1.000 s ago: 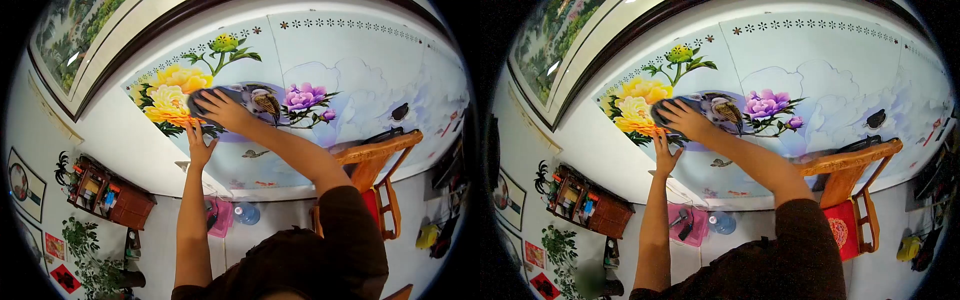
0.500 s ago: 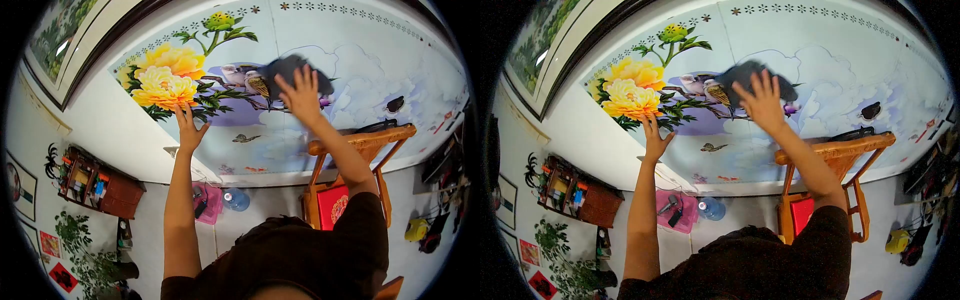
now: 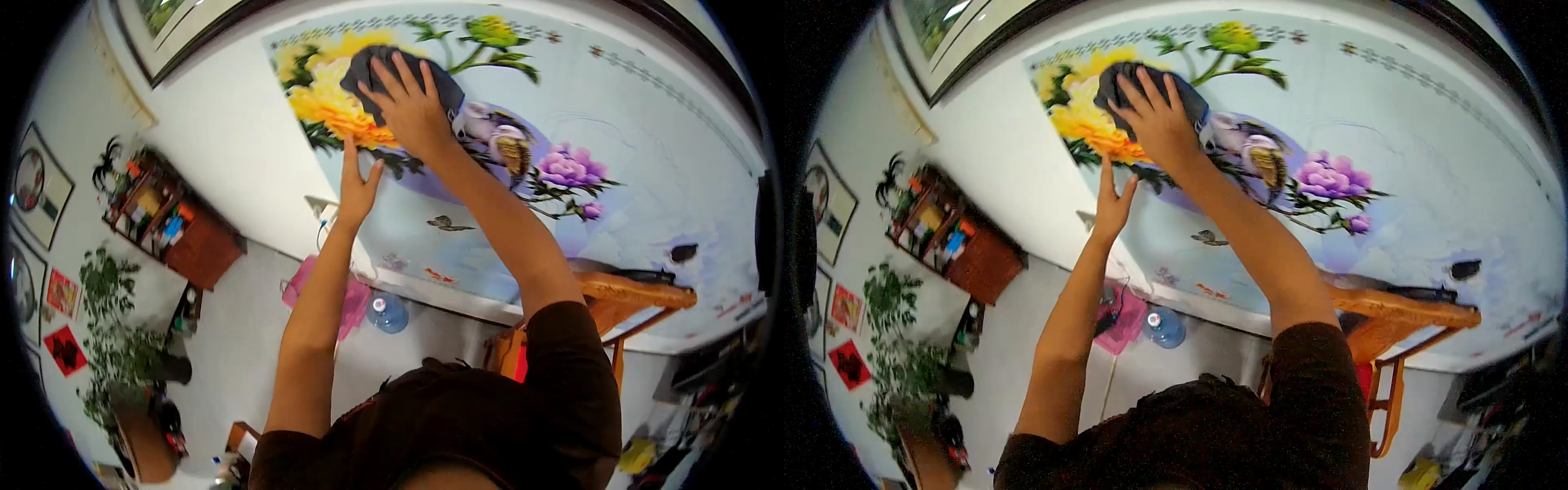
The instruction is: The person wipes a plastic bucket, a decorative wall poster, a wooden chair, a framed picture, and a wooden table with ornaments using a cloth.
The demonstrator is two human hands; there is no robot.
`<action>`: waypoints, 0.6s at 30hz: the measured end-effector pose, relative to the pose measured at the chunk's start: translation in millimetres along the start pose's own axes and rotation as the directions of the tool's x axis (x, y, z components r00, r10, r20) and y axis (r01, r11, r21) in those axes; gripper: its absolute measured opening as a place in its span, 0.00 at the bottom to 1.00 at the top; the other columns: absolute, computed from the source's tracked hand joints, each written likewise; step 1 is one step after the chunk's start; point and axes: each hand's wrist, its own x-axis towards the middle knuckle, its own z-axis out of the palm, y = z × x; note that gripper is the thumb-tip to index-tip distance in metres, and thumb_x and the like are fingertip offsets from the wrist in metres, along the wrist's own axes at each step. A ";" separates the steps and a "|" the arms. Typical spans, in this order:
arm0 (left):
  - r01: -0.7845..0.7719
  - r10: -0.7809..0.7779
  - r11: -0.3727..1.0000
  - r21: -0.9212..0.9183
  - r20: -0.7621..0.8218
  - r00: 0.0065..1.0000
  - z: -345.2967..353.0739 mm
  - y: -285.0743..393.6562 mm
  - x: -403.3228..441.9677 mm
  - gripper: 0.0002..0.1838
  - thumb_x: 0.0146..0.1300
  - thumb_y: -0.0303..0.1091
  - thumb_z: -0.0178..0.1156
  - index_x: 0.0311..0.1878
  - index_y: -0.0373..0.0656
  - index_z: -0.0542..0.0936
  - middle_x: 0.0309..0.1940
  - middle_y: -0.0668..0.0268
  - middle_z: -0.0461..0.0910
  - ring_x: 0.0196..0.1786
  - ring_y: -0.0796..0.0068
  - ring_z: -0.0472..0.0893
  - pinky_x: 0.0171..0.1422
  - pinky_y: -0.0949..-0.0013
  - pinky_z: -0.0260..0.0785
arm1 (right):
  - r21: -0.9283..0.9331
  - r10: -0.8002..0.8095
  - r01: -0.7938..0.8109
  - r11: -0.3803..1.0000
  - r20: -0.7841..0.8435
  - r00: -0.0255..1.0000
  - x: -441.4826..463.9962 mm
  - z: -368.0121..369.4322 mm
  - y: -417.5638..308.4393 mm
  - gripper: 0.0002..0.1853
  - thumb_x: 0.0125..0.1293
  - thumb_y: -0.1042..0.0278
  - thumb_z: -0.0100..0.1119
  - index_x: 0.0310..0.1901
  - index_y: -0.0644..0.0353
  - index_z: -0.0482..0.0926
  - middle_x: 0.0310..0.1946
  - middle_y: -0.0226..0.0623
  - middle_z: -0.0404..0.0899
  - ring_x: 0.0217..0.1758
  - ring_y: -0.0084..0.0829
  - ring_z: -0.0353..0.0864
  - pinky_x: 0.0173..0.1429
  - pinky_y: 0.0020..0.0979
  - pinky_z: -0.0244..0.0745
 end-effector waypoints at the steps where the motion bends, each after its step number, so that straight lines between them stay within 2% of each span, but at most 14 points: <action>1: 0.038 -0.038 0.999 0.000 -0.027 0.999 -0.9 -1.8 -1.7 0.42 0.67 0.35 0.63 0.77 0.31 0.51 0.78 0.44 0.50 0.80 0.52 0.51 0.81 0.62 0.44 | 0.027 -0.036 0.036 0.999 -0.013 0.999 10.3 16.8 -7.0 0.24 0.63 0.64 0.54 0.62 0.42 0.78 0.75 0.33 0.60 0.80 0.43 0.52 0.80 0.54 0.43; 2: 0.079 -0.079 0.997 0.000 -0.062 0.995 -1.7 -4.3 -3.8 0.42 0.68 0.35 0.63 0.77 0.31 0.51 0.78 0.45 0.50 0.81 0.52 0.50 0.81 0.62 0.43 | 0.059 -0.077 0.079 0.995 -0.027 0.997 17.9 32.7 -18.2 0.23 0.63 0.65 0.55 0.61 0.43 0.79 0.75 0.33 0.60 0.80 0.43 0.52 0.80 0.54 0.43; 3: 0.069 -0.065 0.996 0.057 -0.075 0.995 -3.2 -9.8 -6.9 0.42 0.68 0.35 0.62 0.78 0.37 0.50 0.79 0.48 0.49 0.81 0.54 0.50 0.81 0.62 0.45 | 0.175 -0.106 0.105 0.979 -0.005 0.994 17.4 47.5 -32.3 0.23 0.62 0.65 0.55 0.60 0.45 0.80 0.75 0.33 0.60 0.80 0.43 0.52 0.80 0.53 0.43; 4: 0.063 -0.053 0.991 0.117 -0.085 0.995 -6.1 -16.5 -11.5 0.42 0.69 0.36 0.61 0.80 0.43 0.49 0.79 0.51 0.48 0.81 0.56 0.49 0.81 0.62 0.46 | 0.080 -0.192 0.186 0.979 0.089 0.977 10.0 73.3 -45.2 0.30 0.59 0.62 0.61 0.66 0.44 0.74 0.76 0.33 0.59 0.81 0.41 0.51 0.80 0.52 0.46; 6: 0.014 -0.004 0.989 0.148 -0.066 0.998 -13.8 -30.9 -23.2 0.41 0.67 0.37 0.64 0.79 0.45 0.54 0.79 0.48 0.50 0.81 0.52 0.50 0.81 0.60 0.48 | 0.371 -0.301 0.233 0.899 0.134 0.944 -25.8 116.4 -67.3 0.28 0.61 0.66 0.57 0.66 0.48 0.74 0.76 0.34 0.59 0.81 0.42 0.51 0.80 0.52 0.45; 8: 0.090 -0.091 0.972 0.217 -0.007 0.996 -20.5 -40.2 -45.1 0.40 0.64 0.38 0.66 0.77 0.48 0.60 0.78 0.47 0.51 0.80 0.49 0.52 0.80 0.58 0.50 | 0.507 -0.325 0.253 0.824 0.058 0.944 -75.8 164.0 -92.0 0.26 0.61 0.67 0.55 0.63 0.52 0.76 0.75 0.36 0.60 0.81 0.44 0.51 0.81 0.53 0.45; 10: 0.257 -0.265 0.952 0.168 0.027 0.964 -29.1 -49.3 -71.3 0.38 0.63 0.40 0.68 0.75 0.50 0.64 0.77 0.45 0.53 0.78 0.46 0.57 0.79 0.58 0.53 | 0.556 -0.417 0.330 0.763 0.034 0.908 -131.1 190.3 -105.9 0.23 0.61 0.70 0.54 0.60 0.54 0.78 0.74 0.36 0.62 0.81 0.44 0.51 0.81 0.52 0.47; 11: 0.262 -0.272 0.951 0.167 0.043 0.961 -35.9 -51.4 -85.2 0.37 0.64 0.41 0.67 0.75 0.51 0.64 0.77 0.45 0.53 0.77 0.46 0.59 0.79 0.58 0.54 | 0.698 -0.354 0.110 0.708 0.216 0.910 -171.5 216.9 -113.6 0.21 0.61 0.71 0.54 0.57 0.55 0.79 0.74 0.37 0.62 0.81 0.44 0.51 0.81 0.51 0.47; 12: 0.269 -0.282 0.948 0.168 0.055 0.958 -43.6 -54.4 -101.6 0.36 0.64 0.42 0.66 0.75 0.52 0.65 0.77 0.45 0.53 0.76 0.46 0.60 0.78 0.58 0.56 | 0.722 -0.378 0.040 0.690 0.313 0.871 -200.0 227.4 -120.5 0.24 0.61 0.73 0.54 0.61 0.55 0.74 0.75 0.38 0.59 0.81 0.44 0.51 0.80 0.48 0.49; 14: 0.392 -0.421 0.874 0.289 0.044 0.906 -55.4 -65.9 -144.2 0.34 0.66 0.45 0.63 0.74 0.52 0.67 0.76 0.45 0.55 0.74 0.46 0.64 0.76 0.58 0.59 | 0.721 -0.454 -0.009 0.693 0.446 0.771 -249.1 226.2 -121.1 0.32 0.62 0.78 0.54 0.69 0.54 0.64 0.78 0.40 0.51 0.81 0.44 0.49 0.78 0.44 0.54; 16: 0.554 -0.582 0.798 0.239 0.066 0.810 -81.7 -54.1 -189.2 0.32 0.67 0.47 0.60 0.73 0.51 0.68 0.73 0.46 0.62 0.70 0.47 0.70 0.73 0.58 0.63 | 0.718 -0.530 -0.003 0.696 0.516 0.673 -282.5 229.3 -116.3 0.41 0.62 0.82 0.54 0.77 0.53 0.54 0.80 0.41 0.43 0.81 0.43 0.48 0.76 0.39 0.59; 18: 0.586 -0.615 0.754 0.297 0.006 0.789 -94.4 -71.2 -258.4 0.32 0.66 0.47 0.60 0.72 0.48 0.69 0.70 0.46 0.67 0.67 0.46 0.73 0.72 0.57 0.64 | 0.685 -0.583 0.065 0.725 0.562 0.587 -307.8 238.8 -111.5 0.17 0.66 0.74 0.52 0.55 0.62 0.79 0.77 0.43 0.54 0.79 0.44 0.54 0.76 0.37 0.60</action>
